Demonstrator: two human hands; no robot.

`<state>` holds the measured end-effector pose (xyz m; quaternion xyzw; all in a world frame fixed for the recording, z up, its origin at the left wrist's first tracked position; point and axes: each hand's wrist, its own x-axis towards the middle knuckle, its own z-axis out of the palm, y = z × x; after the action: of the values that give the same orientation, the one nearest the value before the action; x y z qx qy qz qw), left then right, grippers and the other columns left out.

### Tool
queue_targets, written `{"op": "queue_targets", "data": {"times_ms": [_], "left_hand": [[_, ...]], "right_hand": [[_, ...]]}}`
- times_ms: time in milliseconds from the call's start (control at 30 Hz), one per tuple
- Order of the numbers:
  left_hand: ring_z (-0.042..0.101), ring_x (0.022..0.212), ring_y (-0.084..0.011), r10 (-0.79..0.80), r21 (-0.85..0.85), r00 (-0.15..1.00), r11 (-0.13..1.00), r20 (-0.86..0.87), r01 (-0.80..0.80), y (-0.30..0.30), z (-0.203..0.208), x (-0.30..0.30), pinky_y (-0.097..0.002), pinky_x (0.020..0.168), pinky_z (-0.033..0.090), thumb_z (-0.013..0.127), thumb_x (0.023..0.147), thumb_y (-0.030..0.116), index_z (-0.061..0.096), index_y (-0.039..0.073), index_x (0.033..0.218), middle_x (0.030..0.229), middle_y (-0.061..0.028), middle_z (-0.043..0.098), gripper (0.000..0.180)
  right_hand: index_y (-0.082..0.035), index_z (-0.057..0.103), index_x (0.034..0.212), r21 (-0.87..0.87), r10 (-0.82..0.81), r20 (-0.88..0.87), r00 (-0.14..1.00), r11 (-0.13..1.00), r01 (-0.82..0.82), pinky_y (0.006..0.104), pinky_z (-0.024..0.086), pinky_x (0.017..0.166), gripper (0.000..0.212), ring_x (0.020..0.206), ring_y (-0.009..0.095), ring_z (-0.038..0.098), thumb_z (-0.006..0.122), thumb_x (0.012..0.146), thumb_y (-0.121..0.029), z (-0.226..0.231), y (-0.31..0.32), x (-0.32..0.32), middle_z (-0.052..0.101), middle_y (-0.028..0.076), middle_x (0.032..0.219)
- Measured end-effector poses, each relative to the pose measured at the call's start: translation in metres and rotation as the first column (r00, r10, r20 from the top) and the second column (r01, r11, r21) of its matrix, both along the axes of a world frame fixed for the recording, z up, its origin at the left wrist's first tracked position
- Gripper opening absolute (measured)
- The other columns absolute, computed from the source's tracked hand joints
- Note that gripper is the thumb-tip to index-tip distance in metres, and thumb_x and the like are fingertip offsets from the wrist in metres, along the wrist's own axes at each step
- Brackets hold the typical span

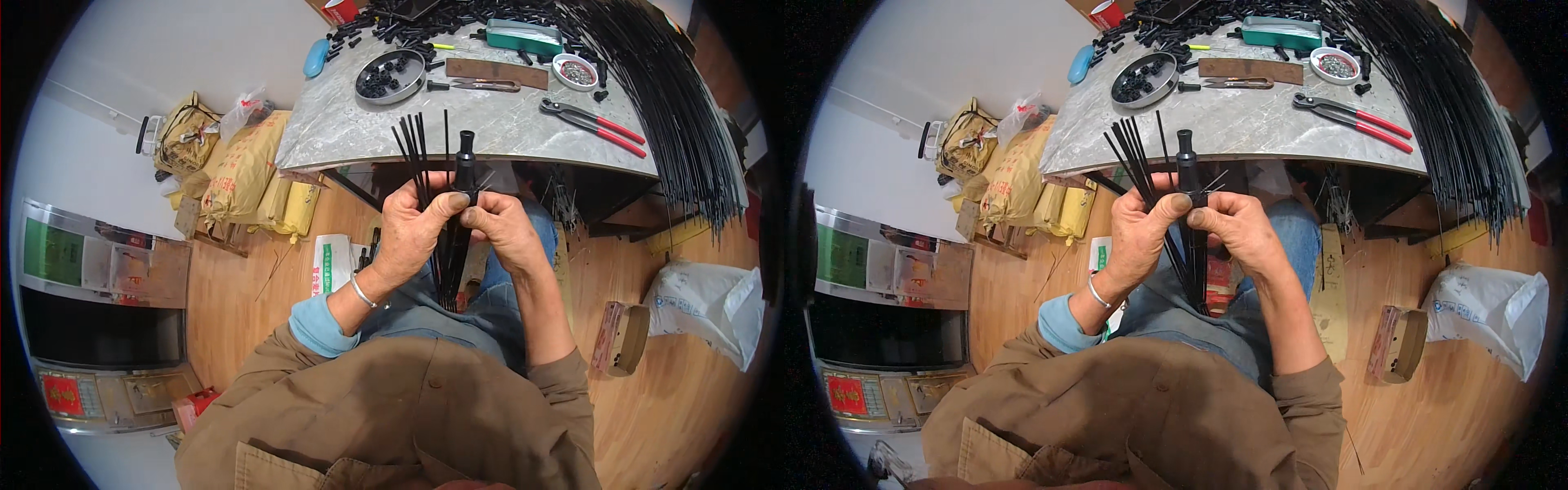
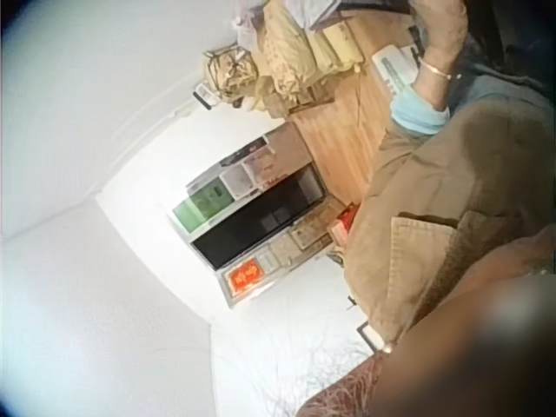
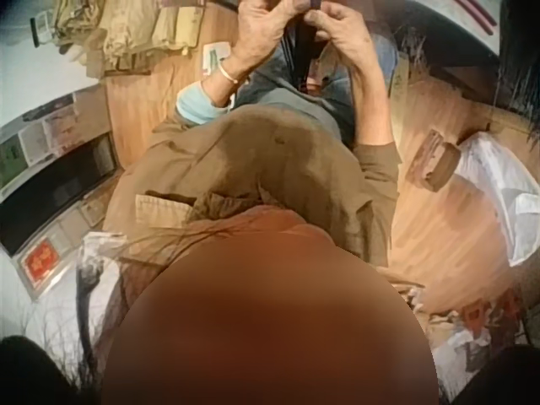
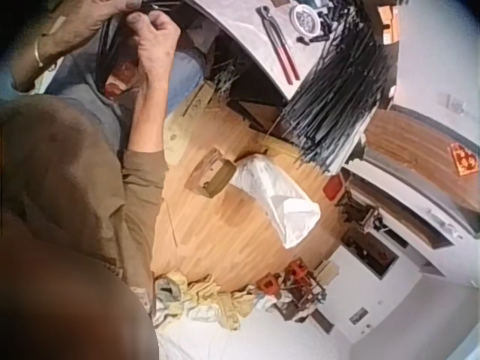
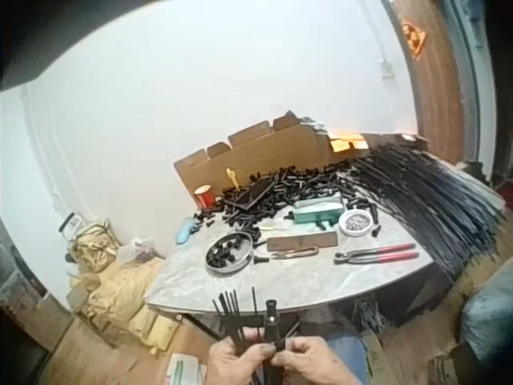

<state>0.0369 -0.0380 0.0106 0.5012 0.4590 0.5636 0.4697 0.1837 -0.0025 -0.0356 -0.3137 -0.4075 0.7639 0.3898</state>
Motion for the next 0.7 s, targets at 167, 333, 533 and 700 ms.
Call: {"op": "queue_targets", "data": {"times_ms": [167, 333, 533, 700], "left_hand": [[0.057, 0.083, -0.0054, 0.004, 0.0, 0.994, 1.0, -0.114, -0.004, 0.011, -0.008, -0.012, -0.0198, 0.071, 0.048, 0.068, 0.089, 0.018, 0.064, -0.002, 0.107, 0.092, -0.0001, 0.065, 0.027], [0.057, 0.081, -0.0045, -0.086, -0.076, 0.972, 0.995, -0.218, 0.071, 0.013, 0.014, -0.017, -0.0199, 0.072, 0.048, 0.068, 0.089, 0.018, 0.066, -0.001, 0.102, 0.09, 0.0004, 0.066, 0.023], [0.06, 0.085, -0.0092, -0.214, -0.125, 0.975, 0.971, -0.065, 0.205, 0.014, 0.012, -0.022, -0.025, 0.079, 0.048, 0.069, 0.086, 0.017, 0.068, 0.001, 0.107, 0.094, -0.0019, 0.067, 0.026], [0.061, 0.085, -0.01, -0.238, -0.148, 0.971, 0.959, 0.033, 0.24, 0.019, 0.007, -0.024, -0.0257, 0.08, 0.048, 0.069, 0.086, 0.017, 0.067, 0.001, 0.109, 0.097, -0.0021, 0.067, 0.028]], "right_hand": [[-0.009, 0.058, 0.068, 0.128, -0.113, 0.122, 0.986, 0.987, 0.097, 0.019, 0.037, 0.051, 0.027, 0.058, 0.002, 0.045, 0.077, 0.08, -0.024, -0.001, -0.003, -0.01, 0.053, -0.007, 0.065], [-0.009, 0.059, 0.07, 0.233, -0.191, 0.241, 0.952, 0.963, 0.135, 0.0192, 0.039, 0.051, 0.027, 0.058, 0.002, 0.047, 0.077, 0.08, -0.026, 0.005, -0.007, -0.013, 0.054, -0.006, 0.066], [-0.011, 0.062, 0.072, -0.041, 0.006, 0.051, 0.999, 0.999, -0.004, 0.0194, 0.04, 0.053, 0.027, 0.059, 0.004, 0.05, 0.08, 0.075, -0.03, -0.003, 0.0, -0.007, 0.058, -0.006, 0.068], [-0.009, 0.062, 0.071, 0.046, -0.115, 0.106, 0.988, 0.993, 0.11, 0.0201, 0.042, 0.053, 0.027, 0.06, 0.004, 0.05, 0.079, 0.077, -0.029, 0.004, -0.009, -0.007, 0.057, -0.006, 0.068]]}}
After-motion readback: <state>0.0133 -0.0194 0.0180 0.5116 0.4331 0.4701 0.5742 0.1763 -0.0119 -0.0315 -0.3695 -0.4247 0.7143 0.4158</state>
